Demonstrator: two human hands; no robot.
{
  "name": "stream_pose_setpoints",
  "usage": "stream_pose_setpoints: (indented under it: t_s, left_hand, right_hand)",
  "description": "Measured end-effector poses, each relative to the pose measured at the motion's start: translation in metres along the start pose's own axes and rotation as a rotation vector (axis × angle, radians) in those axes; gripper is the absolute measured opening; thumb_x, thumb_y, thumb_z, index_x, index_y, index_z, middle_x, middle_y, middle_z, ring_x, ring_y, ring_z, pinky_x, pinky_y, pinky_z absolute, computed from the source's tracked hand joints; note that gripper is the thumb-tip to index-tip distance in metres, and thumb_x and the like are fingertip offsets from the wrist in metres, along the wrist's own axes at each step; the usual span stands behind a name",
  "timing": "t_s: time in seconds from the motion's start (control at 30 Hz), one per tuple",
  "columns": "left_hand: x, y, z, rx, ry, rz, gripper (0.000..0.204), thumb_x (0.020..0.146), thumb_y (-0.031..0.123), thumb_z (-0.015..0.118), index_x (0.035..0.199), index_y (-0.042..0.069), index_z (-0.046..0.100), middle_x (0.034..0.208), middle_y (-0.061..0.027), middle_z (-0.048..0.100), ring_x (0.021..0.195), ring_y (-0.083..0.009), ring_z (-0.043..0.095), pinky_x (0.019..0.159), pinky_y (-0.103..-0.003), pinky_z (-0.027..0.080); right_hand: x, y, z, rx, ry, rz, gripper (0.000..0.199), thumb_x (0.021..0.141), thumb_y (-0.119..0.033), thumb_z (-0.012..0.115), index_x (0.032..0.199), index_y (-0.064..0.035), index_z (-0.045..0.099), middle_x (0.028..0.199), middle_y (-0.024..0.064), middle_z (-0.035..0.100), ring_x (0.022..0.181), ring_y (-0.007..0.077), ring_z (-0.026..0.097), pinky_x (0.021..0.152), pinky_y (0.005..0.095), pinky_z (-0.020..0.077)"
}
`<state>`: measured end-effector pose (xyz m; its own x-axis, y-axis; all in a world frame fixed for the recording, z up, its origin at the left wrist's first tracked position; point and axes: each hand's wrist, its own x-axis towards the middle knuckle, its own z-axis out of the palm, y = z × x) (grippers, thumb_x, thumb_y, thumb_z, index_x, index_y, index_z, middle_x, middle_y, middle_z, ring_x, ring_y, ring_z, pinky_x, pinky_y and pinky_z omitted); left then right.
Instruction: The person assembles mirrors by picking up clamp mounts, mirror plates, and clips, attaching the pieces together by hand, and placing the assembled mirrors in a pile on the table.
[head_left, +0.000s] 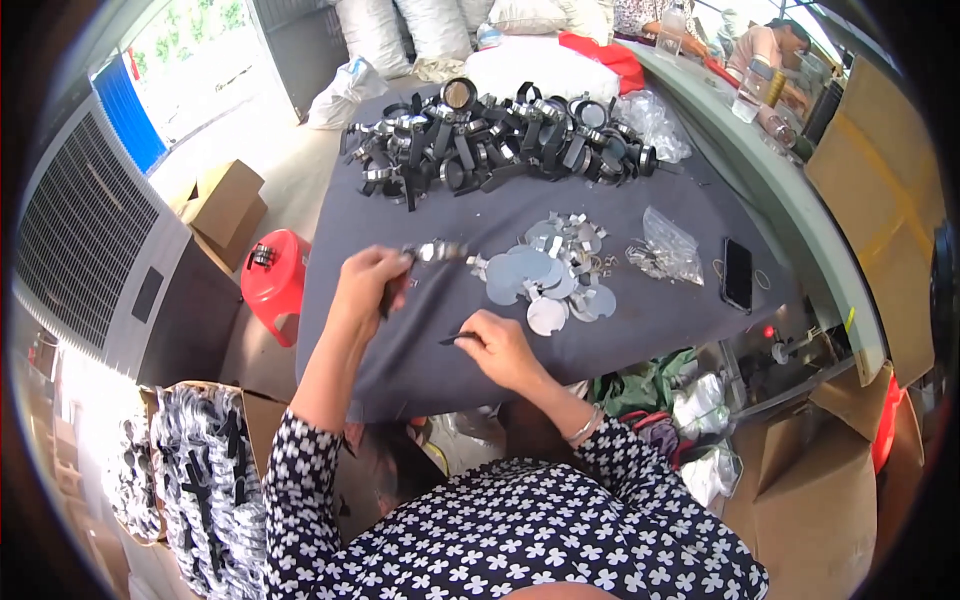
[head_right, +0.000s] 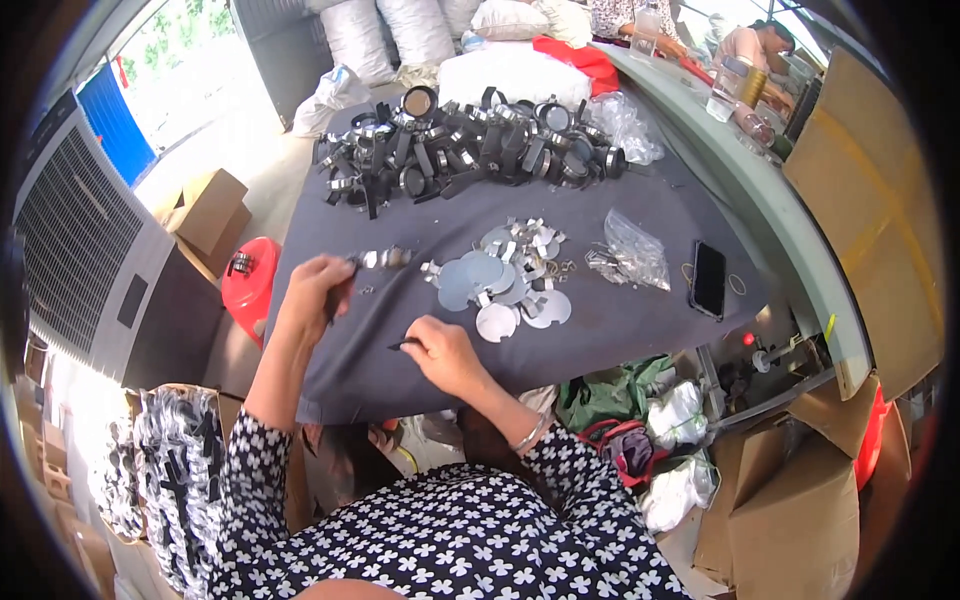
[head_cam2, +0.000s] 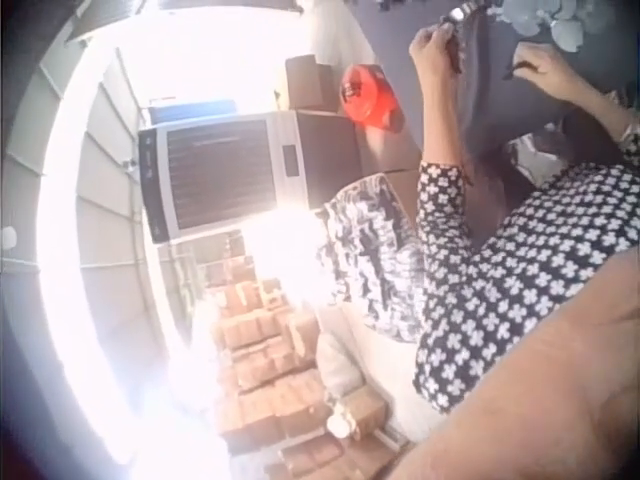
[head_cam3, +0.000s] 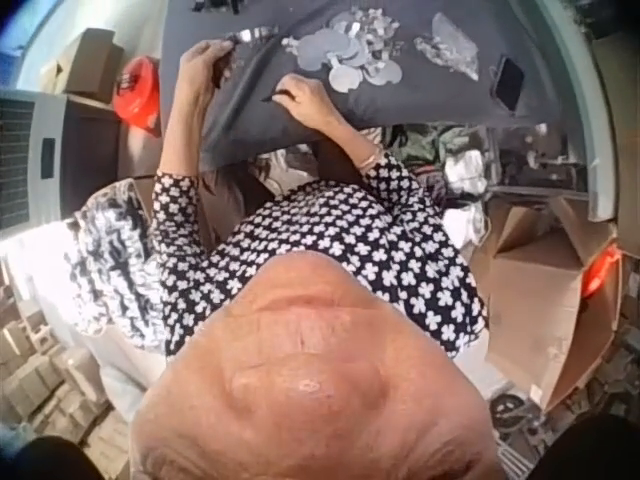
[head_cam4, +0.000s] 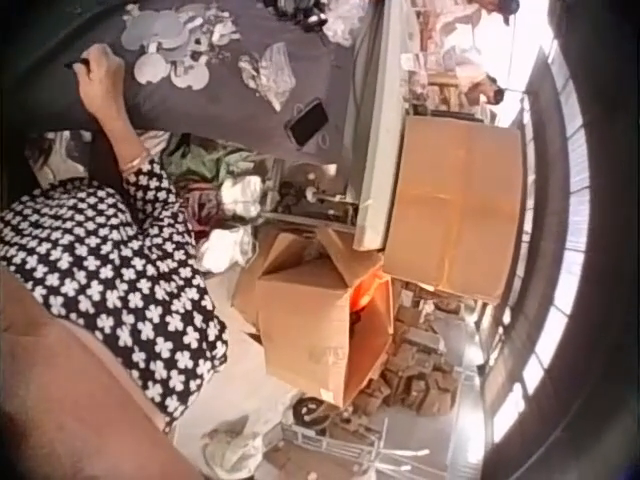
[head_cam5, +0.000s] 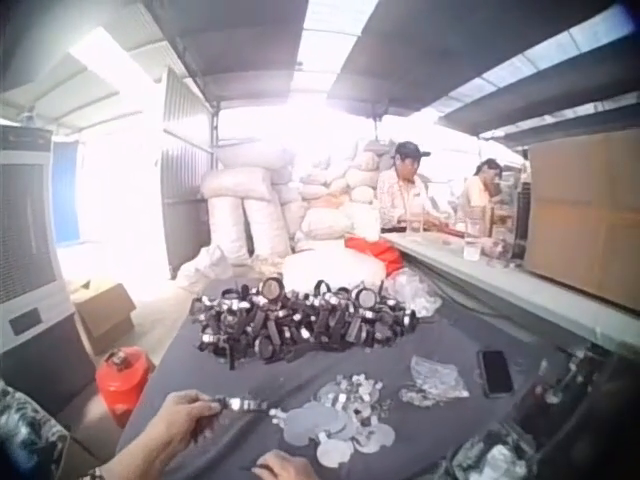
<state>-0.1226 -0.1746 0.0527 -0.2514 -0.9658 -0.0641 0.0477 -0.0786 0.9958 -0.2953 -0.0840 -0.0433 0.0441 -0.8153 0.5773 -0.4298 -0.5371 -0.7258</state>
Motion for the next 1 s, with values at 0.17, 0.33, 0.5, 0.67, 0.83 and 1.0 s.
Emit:
stream_pose_setpoints:
  t_s: [0.17, 0.33, 0.5, 0.67, 0.83, 1.0]
  left_hand:
    - [0.105, 0.058, 0.074, -0.198, -0.048, 0.197, 0.046, 0.082, 0.023, 0.060, 0.117, -0.005, 0.047, 0.097, -0.0188, 0.058, 0.077, -0.0215, 0.060, 0.068, -0.033, 0.049]
    - [0.135, 0.002, 0.067, 0.427, 0.038, 0.216, 0.066, 0.080, 0.032, 0.062, 0.133, 0.001, 0.037, 0.111, -0.0132, 0.057, 0.087, -0.0211, 0.057, 0.071, -0.033, 0.047]
    - [-0.002, -0.060, -0.120, 0.571, 0.576, 0.327, 0.036, 0.084, 0.013, 0.055, 0.116, -0.003, 0.054, 0.105, -0.0127, 0.062, 0.091, -0.0173, 0.060, 0.075, -0.029, 0.049]
    - [-0.322, -0.157, -0.307, 1.149, 1.628, -0.292, 0.023, 0.077, 0.014, 0.056, 0.096, 0.003, 0.060, 0.089, -0.0154, 0.063, 0.083, -0.0306, 0.060, 0.075, -0.040, 0.047]
    - [-0.530, -0.234, -0.204, 1.080, 1.960, -1.079, 0.028, 0.078, 0.016, 0.052, 0.102, 0.003, 0.055, 0.101, -0.0190, 0.058, 0.097, -0.0366, 0.054, 0.081, -0.047, 0.044]
    - [-0.692, -0.429, -0.081, 0.789, 0.894, -1.292, 0.041, 0.075, 0.028, 0.059, 0.107, 0.002, 0.056, 0.100, -0.0174, 0.063, 0.093, -0.0320, 0.062, 0.075, -0.042, 0.051]
  right_hand:
    - [-0.001, 0.003, 0.003, -0.101, 0.000, -0.095, 0.016, 0.072, -0.003, 0.066, 0.077, -0.0030, 0.051, 0.071, 0.0112, 0.055, 0.063, 0.0316, 0.057, 0.053, 0.0379, 0.0431]
    - [0.003, 0.016, -0.008, -0.126, 0.007, -0.094, 0.017, 0.073, -0.005, 0.066, 0.077, -0.0046, 0.049, 0.071, 0.0102, 0.054, 0.063, 0.0307, 0.057, 0.053, 0.0386, 0.0438]
    - [0.010, 0.015, 0.003, -0.116, -0.041, -0.103, 0.016, 0.073, -0.007, 0.066, 0.078, -0.0059, 0.051, 0.072, 0.0108, 0.055, 0.063, 0.0310, 0.057, 0.054, 0.0394, 0.0442]
    - [0.006, 0.000, 0.010, -0.025, -0.089, -0.001, 0.011, 0.074, -0.004, 0.065, 0.079, -0.0037, 0.056, 0.073, 0.0134, 0.057, 0.062, 0.0317, 0.057, 0.055, 0.0369, 0.0445]
    - [-0.003, 0.020, -0.005, -0.101, -0.053, -0.054, 0.008, 0.076, -0.001, 0.062, 0.078, -0.0007, 0.053, 0.067, 0.0103, 0.052, 0.057, 0.0221, 0.052, 0.055, 0.0323, 0.0421]
    - [0.001, 0.018, 0.017, 0.031, -0.160, 0.063, 0.006, 0.081, 0.001, 0.057, 0.078, -0.0005, 0.051, 0.063, 0.0018, 0.050, 0.058, 0.0081, 0.048, 0.054, 0.0232, 0.0398]
